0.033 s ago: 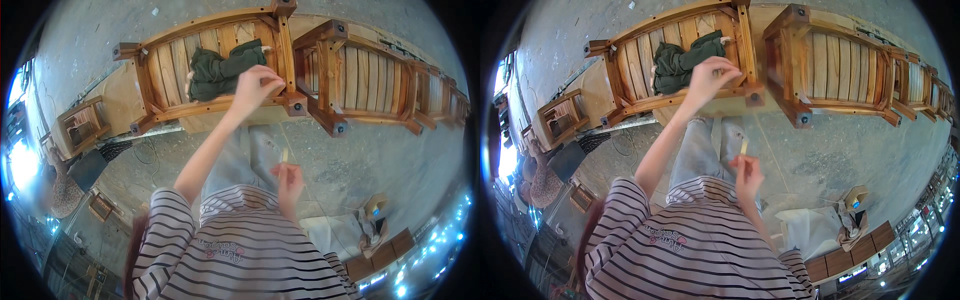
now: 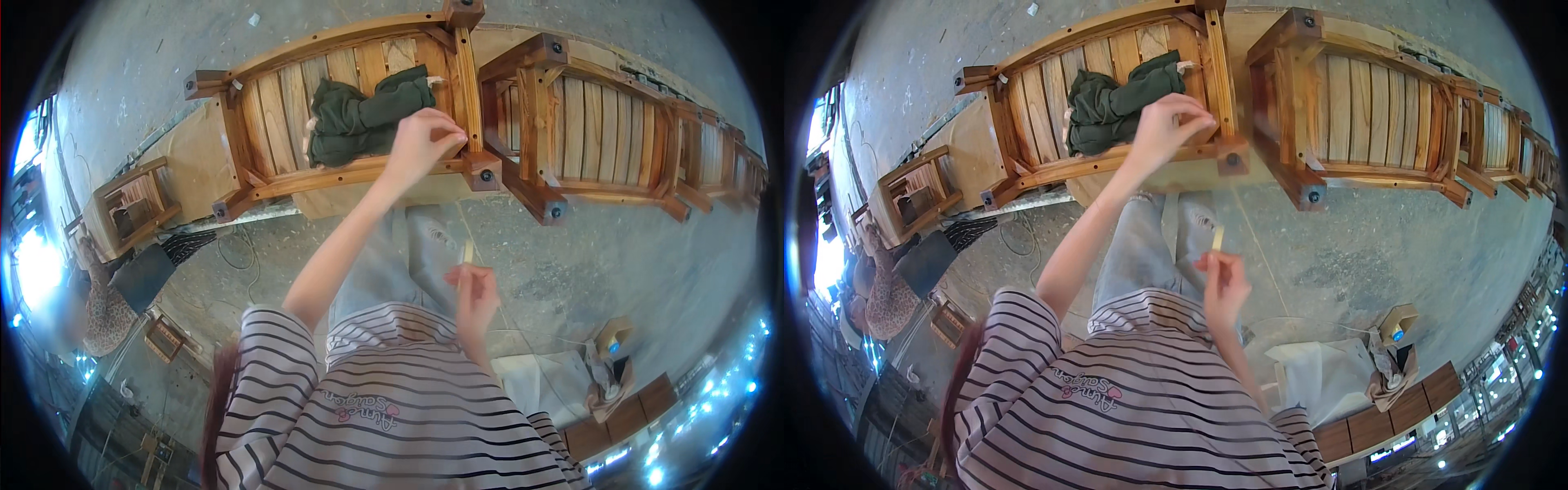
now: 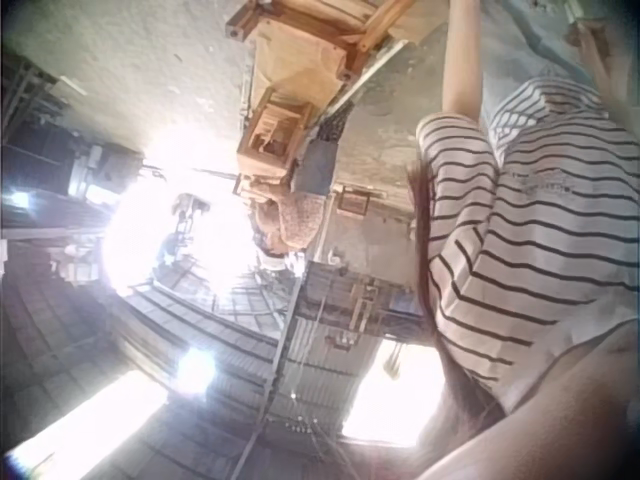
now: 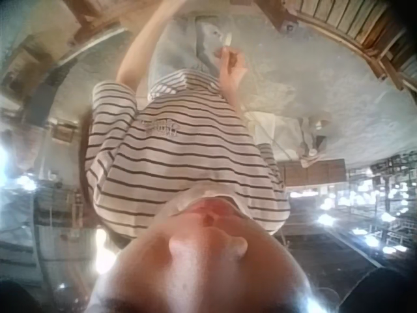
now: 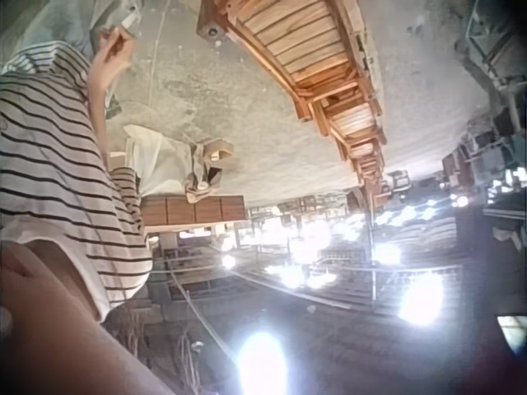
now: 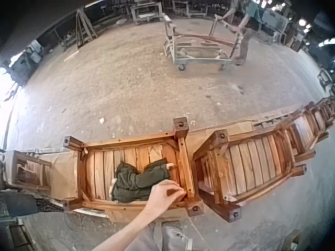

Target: Applying tape to specific parts of wooden stools and wiping surfaces in a factory setting.

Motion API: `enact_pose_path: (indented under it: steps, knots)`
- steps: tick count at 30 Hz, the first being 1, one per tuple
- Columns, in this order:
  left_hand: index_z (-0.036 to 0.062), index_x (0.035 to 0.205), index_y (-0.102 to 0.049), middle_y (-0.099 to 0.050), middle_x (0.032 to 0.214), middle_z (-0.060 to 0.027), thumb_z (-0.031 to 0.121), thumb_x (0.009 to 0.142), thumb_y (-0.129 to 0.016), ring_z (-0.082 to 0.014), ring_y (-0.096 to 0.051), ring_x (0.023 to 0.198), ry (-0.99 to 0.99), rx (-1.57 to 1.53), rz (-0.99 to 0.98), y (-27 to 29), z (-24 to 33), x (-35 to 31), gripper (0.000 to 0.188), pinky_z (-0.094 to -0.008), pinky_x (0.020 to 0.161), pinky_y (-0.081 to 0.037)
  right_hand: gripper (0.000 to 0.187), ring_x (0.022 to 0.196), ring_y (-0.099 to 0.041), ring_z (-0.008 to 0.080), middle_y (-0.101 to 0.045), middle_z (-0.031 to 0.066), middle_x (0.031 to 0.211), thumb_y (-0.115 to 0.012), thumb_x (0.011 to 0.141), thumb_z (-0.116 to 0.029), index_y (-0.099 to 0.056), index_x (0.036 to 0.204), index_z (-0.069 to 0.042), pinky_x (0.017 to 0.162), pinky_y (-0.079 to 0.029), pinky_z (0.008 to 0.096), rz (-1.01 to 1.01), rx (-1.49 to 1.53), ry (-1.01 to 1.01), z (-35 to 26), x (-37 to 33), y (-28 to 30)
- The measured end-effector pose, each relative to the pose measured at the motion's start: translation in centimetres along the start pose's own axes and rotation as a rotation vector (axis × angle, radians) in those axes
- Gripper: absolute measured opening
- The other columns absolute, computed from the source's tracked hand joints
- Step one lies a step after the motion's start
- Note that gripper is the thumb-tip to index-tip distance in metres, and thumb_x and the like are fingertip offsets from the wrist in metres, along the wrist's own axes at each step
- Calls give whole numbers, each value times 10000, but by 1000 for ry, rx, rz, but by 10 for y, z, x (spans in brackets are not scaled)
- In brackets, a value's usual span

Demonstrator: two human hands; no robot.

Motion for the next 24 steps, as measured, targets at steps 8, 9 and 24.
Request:
enact_pose_path:
  steps: [8, 9, 24]
  knots:
    - [51, 909, -716, -601, 890, -96, 103, 688, -813, -256, -613, 848, 9, 112, -45, -25, -25, 8, 247, -336, 772, -495, 103, 782, -667, 153, -674, 108, 900, -541, 979, -89, -542, 1013, 8, 724, -503, 266, 46, 31, 15, -3, 12, 13]
    - [55, 944, -670, -592, 885, -95, 136, 665, -836, -258, -608, 847, 17, 106, 4, -24, -24, 10, 335, -344, 768, -494, 103, 781, -666, 150, -675, 108, 904, -541, 979, -89, -541, 1016, 7, 719, -501, 264, 51, 33, 24, -5, 13, 14]
    - [106, 1046, -574, -656, 972, -91, 455, 536, -885, -304, -645, 945, 284, 490, -540, -4, -34, 66, 692, -400, 813, -518, 92, 792, -654, 155, -668, 129, 973, -546, 967, -49, -559, 1026, 21, 716, -517, 263, 164, -80, 618, -86, 121, -15]
Point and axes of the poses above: each hand's wrist, its own x-axis towards the middle knuckle, its own y-axis out of the back of the hand, z = x × y, the point moved 3 cm from there along x, towards the middle knuckle
